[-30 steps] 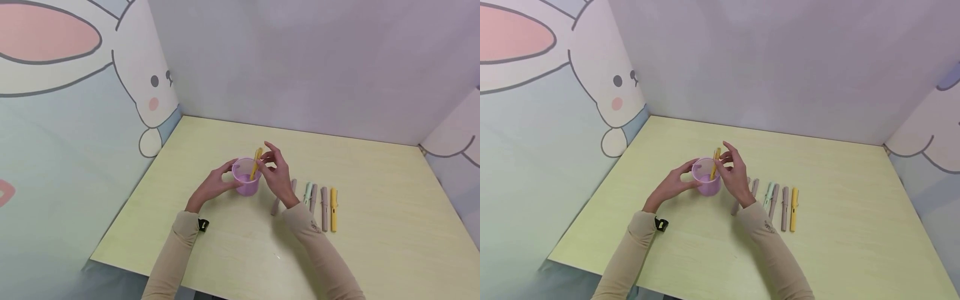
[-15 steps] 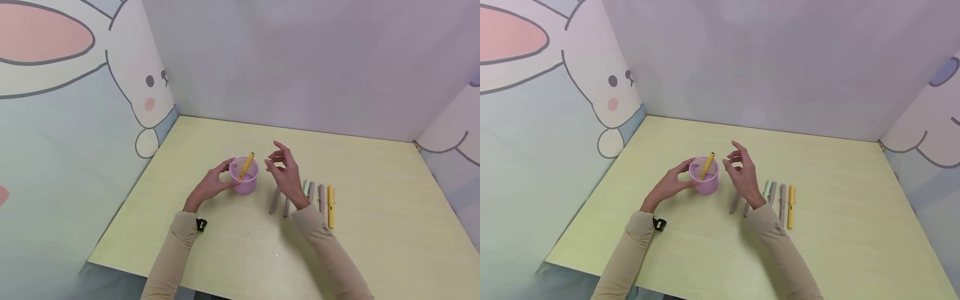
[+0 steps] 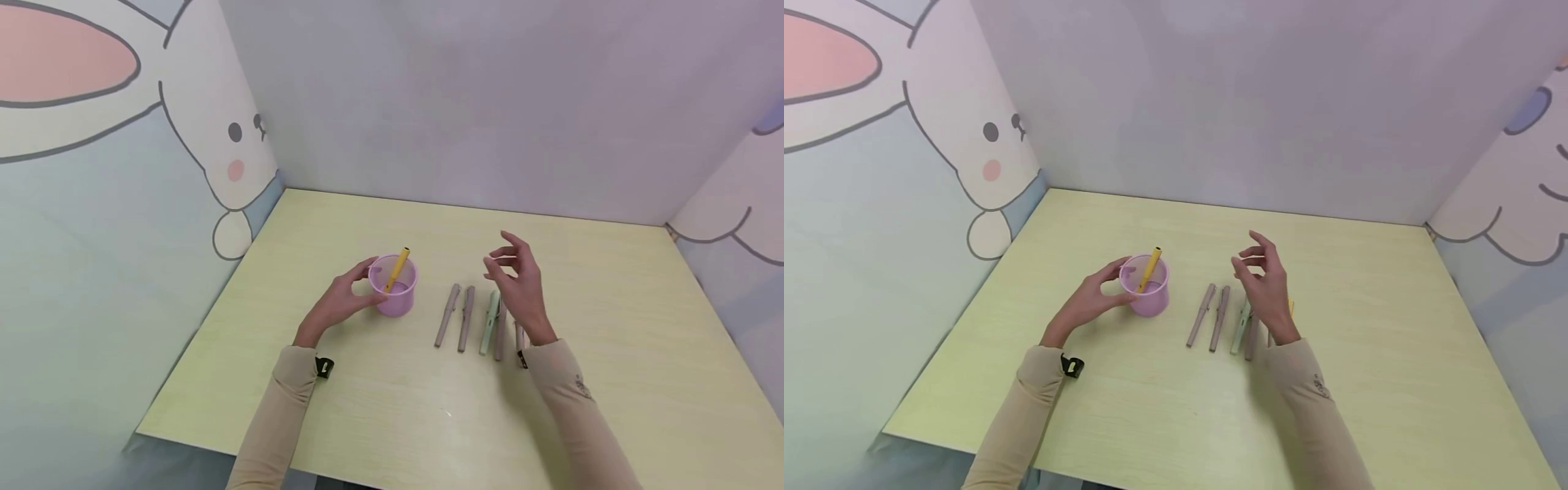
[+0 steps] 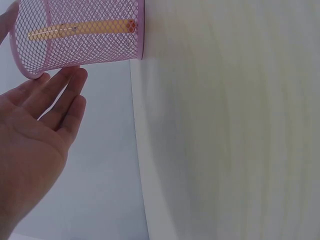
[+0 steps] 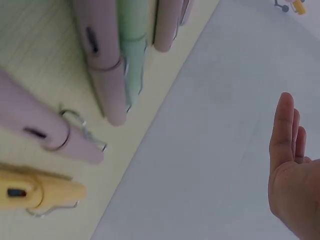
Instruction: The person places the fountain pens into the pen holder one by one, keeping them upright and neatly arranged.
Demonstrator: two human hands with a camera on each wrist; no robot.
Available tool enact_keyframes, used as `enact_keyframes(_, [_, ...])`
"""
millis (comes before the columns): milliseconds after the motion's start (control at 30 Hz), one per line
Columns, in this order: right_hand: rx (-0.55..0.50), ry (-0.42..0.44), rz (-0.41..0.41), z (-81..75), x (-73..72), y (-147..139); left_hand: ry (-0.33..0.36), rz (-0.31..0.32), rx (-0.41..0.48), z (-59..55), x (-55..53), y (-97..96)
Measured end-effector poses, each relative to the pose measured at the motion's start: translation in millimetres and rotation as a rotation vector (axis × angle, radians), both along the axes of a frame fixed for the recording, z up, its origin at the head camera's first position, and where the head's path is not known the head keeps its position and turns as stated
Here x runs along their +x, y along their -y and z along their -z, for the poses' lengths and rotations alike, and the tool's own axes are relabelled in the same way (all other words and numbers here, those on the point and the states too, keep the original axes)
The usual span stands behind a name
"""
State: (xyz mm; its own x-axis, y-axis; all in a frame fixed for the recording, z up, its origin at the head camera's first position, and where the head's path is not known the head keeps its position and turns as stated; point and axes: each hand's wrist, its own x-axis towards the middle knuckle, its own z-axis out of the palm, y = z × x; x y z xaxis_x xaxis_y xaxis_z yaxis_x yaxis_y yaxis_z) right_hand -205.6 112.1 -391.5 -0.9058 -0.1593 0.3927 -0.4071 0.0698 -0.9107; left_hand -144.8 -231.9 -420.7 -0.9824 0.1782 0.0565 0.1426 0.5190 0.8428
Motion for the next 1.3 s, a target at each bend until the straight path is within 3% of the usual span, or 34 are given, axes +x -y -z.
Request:
enact_keyframes(267, [0.116,0.079,0.087,6.0,0.6,-42.2,0.003,-0.007,0.018,-2.1,-0.5,-0.5])
enact_keyframes(567, [0.214,0.208,0.100,13.8,-0.4,-78.2,0.003,-0.015,0.005,-1.3,-0.9,0.8])
enact_keyframes(1033, [0.332,0.407,0.080,25.0,10.6,-109.0,0.001,-0.008,0.002,-0.9,0.1,0.9])
enact_keyframes(1300, [0.400,0.535,0.007,27.9,14.5,-115.1,0.002,-0.003,0.016,-1.2,0.9,0.3])
